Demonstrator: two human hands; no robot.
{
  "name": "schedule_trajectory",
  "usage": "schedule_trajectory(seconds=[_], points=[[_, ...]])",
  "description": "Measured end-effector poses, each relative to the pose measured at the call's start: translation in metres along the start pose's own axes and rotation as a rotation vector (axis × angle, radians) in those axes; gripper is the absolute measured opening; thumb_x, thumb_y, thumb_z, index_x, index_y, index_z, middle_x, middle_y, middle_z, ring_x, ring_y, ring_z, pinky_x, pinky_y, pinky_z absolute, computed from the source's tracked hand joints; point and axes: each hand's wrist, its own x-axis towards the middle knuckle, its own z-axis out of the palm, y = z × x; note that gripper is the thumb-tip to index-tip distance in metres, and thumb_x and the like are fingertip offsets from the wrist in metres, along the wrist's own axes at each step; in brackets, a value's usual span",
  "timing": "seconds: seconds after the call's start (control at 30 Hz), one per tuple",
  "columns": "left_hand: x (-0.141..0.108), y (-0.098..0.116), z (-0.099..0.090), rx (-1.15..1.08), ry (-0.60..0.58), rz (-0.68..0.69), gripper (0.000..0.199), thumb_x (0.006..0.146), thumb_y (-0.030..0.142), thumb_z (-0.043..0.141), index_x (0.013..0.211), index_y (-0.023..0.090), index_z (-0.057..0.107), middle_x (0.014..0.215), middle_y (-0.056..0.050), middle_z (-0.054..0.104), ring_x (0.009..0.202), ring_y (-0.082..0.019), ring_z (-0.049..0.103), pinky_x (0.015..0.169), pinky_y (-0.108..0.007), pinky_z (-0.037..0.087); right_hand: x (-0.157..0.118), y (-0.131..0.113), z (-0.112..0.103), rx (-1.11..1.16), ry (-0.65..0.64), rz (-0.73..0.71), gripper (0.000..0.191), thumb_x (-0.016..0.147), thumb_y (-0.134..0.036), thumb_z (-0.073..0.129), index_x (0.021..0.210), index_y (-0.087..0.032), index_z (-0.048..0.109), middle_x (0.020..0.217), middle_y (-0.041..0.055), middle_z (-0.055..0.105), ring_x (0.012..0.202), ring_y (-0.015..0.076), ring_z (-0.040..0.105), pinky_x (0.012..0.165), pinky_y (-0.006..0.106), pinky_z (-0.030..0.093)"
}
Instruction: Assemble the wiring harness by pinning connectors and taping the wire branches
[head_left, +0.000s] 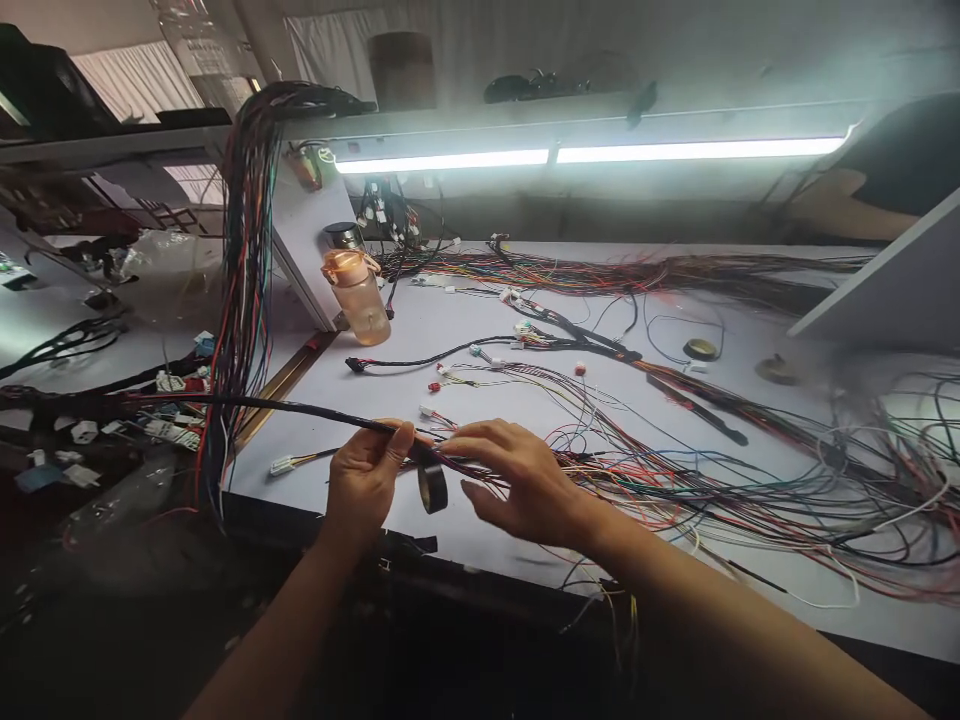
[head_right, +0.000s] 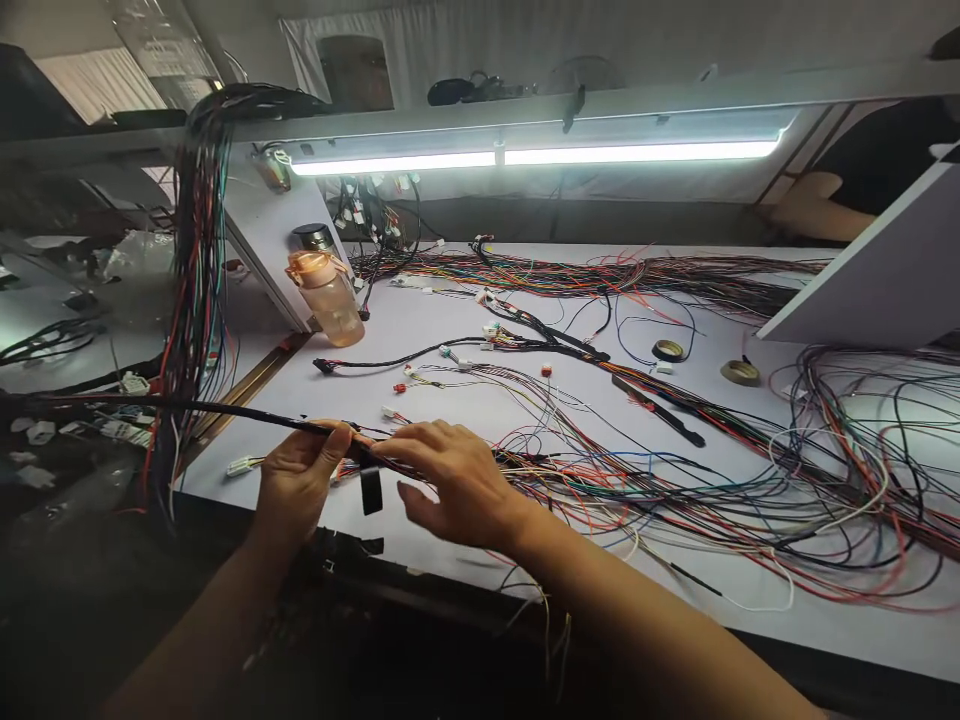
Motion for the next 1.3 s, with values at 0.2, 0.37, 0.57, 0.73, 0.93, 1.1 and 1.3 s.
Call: schedule_trajectory(seconds=[0.2,0.37,0.57,0.73,0.93,1.1,1.3], points=[[-0.007,0.0,0.007,-0.088,0.011,-0.031,0.02,0.079,0.035,0.072,0.081,0.016,0.067,0.078,-0.003,0.072,0.073,-0.015,0.068,0.071,-0.025,0.056,0.004,-0.01,0.029,-0.261,0.229,-0.14,0.014,0.092,-0.022,0.057,0.104,-0.022,0.064,0.104,0.006,0.068,0.091,0.0183,0.061,0.077,0.033,0.046],[-0.013,0.002,0.005,-0.127,-0.007,0.023,0.014,0.082,0.031,0.069,0.083,0.017,0.067,0.079,-0.002,0.072,0.077,-0.016,0.069,0.076,-0.028,0.056,0.001,-0.011,0.036,0.02,0.346,-0.045,0.013,0.093,-0.02,0.057,0.103,-0.02,0.065,0.099,0.0059,0.069,0.089,0.0145,0.064,0.076,0.029,0.049],[-0.016,0.002,0.006,-0.106,-0.013,0.051,0.012,0.084,0.029,0.067,0.084,0.018,0.067,0.079,-0.001,0.072,0.072,-0.015,0.068,0.069,-0.027,0.056,-0.01,-0.013,0.029,-0.005,0.314,-0.093,0.027,0.091,-0.017,0.059,0.117,-0.025,0.061,0.107,0.006,0.071,0.096,0.0168,0.065,0.083,0.033,0.05],[-0.02,0.005,0.003,-0.035,-0.052,0.056,0.011,0.086,0.029,0.065,0.085,0.018,0.066,0.078,-0.002,0.073,0.07,-0.015,0.068,0.068,-0.028,0.056,-0.012,-0.02,0.018,0.085,0.3,-0.146,0.029,0.092,-0.007,0.047,0.106,-0.024,0.065,0.105,0.0059,0.073,0.093,0.0169,0.067,0.082,0.035,0.052],[-0.025,0.011,0.001,-0.042,-0.057,0.04,0.013,0.086,0.03,0.065,0.083,0.018,0.065,0.08,-0.003,0.073,0.067,-0.016,0.069,0.073,-0.032,0.056,-0.013,-0.012,0.016,0.29,0.316,0.124,0.016,0.089,-0.014,0.056,0.097,-0.022,0.067,0.098,0.0054,0.073,0.092,0.0176,0.068,0.082,0.035,0.055],[-0.026,0.014,0.003,-0.09,-0.136,0.02,0.012,0.087,0.029,0.064,0.082,0.018,0.064,0.078,-0.003,0.073,0.065,-0.016,0.068,0.08,-0.036,0.055,-0.011,0.001,0.022,0.423,0.233,0.324,0.018,0.081,-0.009,0.059,0.092,-0.02,0.068,0.095,0.0038,0.07,0.088,0.0168,0.066,0.079,0.033,0.053],[-0.023,0.01,0.008,-0.181,-0.122,0.018,0.014,0.085,0.03,0.066,0.079,0.018,0.065,0.073,-0.002,0.071,0.07,-0.016,0.066,0.074,-0.032,0.054,-0.01,0.009,0.02,0.483,-0.106,0.493,0.012,0.08,-0.018,0.062,0.09,-0.019,0.07,0.078,0.0002,0.065,0.067,0.0121,0.057,0.061,0.024,0.044]])
